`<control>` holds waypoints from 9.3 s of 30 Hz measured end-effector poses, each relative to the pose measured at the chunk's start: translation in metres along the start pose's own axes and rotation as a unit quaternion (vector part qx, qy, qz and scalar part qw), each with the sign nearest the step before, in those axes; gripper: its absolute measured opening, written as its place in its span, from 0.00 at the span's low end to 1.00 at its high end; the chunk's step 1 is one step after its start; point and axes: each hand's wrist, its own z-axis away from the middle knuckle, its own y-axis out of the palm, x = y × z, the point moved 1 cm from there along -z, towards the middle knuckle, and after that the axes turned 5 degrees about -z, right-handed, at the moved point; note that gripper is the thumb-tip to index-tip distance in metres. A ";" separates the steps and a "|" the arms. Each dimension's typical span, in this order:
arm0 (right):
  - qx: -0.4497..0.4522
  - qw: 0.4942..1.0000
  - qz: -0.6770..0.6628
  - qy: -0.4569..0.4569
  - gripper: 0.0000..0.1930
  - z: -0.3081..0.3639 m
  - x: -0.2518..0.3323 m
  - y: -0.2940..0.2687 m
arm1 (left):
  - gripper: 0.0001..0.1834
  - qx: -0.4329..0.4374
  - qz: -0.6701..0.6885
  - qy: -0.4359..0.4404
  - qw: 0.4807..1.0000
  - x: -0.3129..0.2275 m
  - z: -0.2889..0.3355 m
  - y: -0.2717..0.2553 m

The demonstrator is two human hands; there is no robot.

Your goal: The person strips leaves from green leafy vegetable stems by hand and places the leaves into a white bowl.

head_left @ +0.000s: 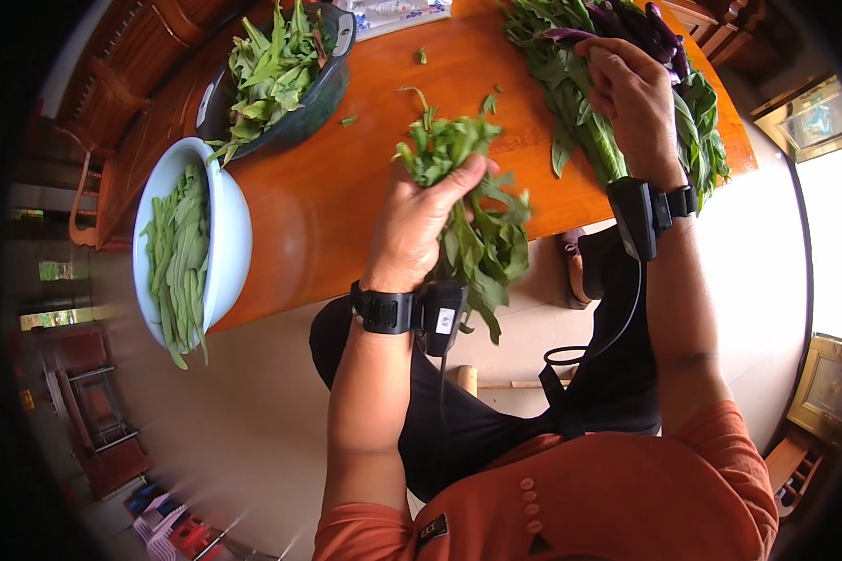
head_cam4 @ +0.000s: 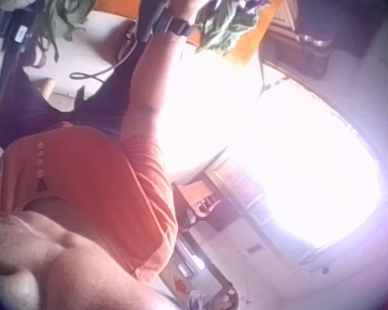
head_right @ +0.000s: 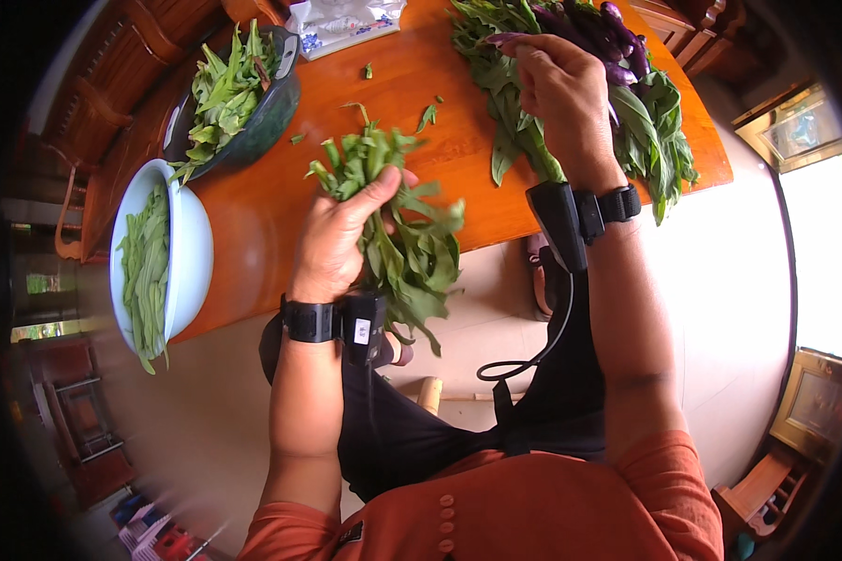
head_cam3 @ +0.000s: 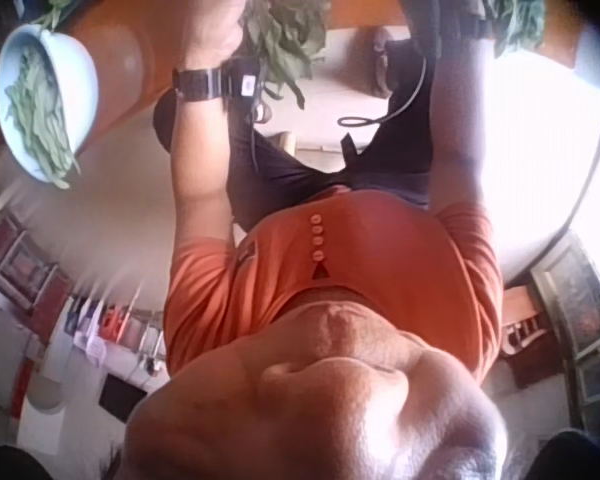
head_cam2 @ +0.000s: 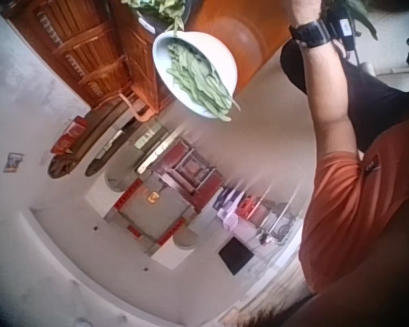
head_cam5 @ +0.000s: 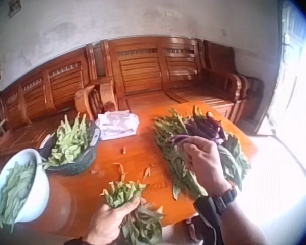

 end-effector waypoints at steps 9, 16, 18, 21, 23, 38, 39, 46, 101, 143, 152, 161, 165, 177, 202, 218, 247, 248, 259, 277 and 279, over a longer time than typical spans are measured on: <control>0.194 0.938 0.266 -0.107 0.20 0.020 0.001 0.038 | 0.14 -0.117 0.078 0.119 0.983 -0.012 0.000 -0.015; 0.558 0.784 0.269 0.045 0.16 0.045 -0.003 0.055 | 0.18 -0.131 0.220 0.139 0.957 -0.010 -0.006 -0.038; 0.581 0.756 0.296 0.054 0.15 0.054 -0.005 0.060 | 0.17 -0.186 0.236 0.132 0.944 -0.010 -0.009 -0.054; 0.666 0.699 0.233 0.118 0.14 0.077 -0.024 0.066 | 0.17 -0.184 0.230 0.140 0.945 -0.011 -0.007 -0.071; 0.750 0.625 0.132 0.171 0.15 0.100 -0.032 0.077 | 0.16 -0.186 0.213 0.138 0.949 -0.012 -0.008 -0.067; 0.198 0.863 0.450 -0.118 0.08 0.018 -0.006 0.003 | 0.17 -0.157 0.162 0.058 0.972 -0.012 -0.010 -0.042; 0.116 0.793 0.570 -0.181 0.09 0.015 -0.012 -0.001 | 0.16 -0.138 0.158 0.057 0.976 -0.009 -0.010 -0.046; 0.035 0.753 0.624 -0.207 0.15 0.016 -0.023 -0.008 | 0.14 -0.111 0.073 0.044 0.990 -0.010 -0.009 -0.037; 0.056 0.802 0.576 -0.144 0.26 -0.055 -0.057 -0.020 | 0.14 -0.116 0.043 -0.009 0.992 -0.001 -0.016 -0.026; 0.147 0.952 0.263 -0.047 0.10 -0.037 -0.008 0.029 | 0.15 -0.128 0.270 0.059 0.952 -0.005 0.005 -0.025; 0.110 0.950 0.287 -0.056 0.10 -0.061 -0.025 -0.008 | 0.16 -0.117 0.128 0.154 0.973 -0.111 0.115 -0.039; 0.106 0.932 0.329 -0.107 0.10 -0.058 -0.031 -0.005 | 0.15 -0.418 -0.340 -0.020 0.842 -0.252 0.156 -0.213; 0.132 0.913 0.335 -0.190 0.09 -0.050 -0.038 0.009 | 0.13 -0.454 -0.421 -0.105 0.778 -0.218 0.112 -0.321; 0.166 0.885 0.390 -0.194 0.08 -0.038 -0.029 0.017 | 0.32 -0.431 -0.362 -0.166 0.809 -0.086 0.017 -0.408; 0.170 0.879 0.342 -0.285 0.05 -0.031 -0.033 0.030 | 0.26 -0.364 -0.749 -0.131 0.538 -0.151 0.114 -0.249; 0.214 0.901 0.320 -0.200 0.07 -0.017 -0.034 0.057 | 0.15 -0.106 -0.146 0.091 0.979 -0.067 -0.017 -0.029; 0.159 0.797 0.517 -0.268 0.05 -0.006 -0.037 0.056 | 0.08 -0.327 -0.081 0.180 0.924 0.000 -0.057 -0.056; 0.161 0.779 0.556 -0.241 0.06 -0.006 -0.034 0.055 | 0.08 -0.327 -0.078 0.182 0.924 0.000 -0.058 -0.055; 0.166 0.750 0.559 -0.311 0.06 -0.019 -0.083 0.071 | 0.08 -0.195 -0.144 0.179 0.954 0.025 -0.068 -0.027; 0.110 0.977 -0.164 0.077 0.07 -0.024 -0.020 0.048 | 0.10 -0.193 -0.058 0.176 0.964 0.007 -0.059 -0.020; 0.126 0.969 -0.152 0.150 0.07 -0.010 -0.026 0.061 | 0.15 -0.172 -0.050 0.207 0.962 0.003 -0.057 -0.020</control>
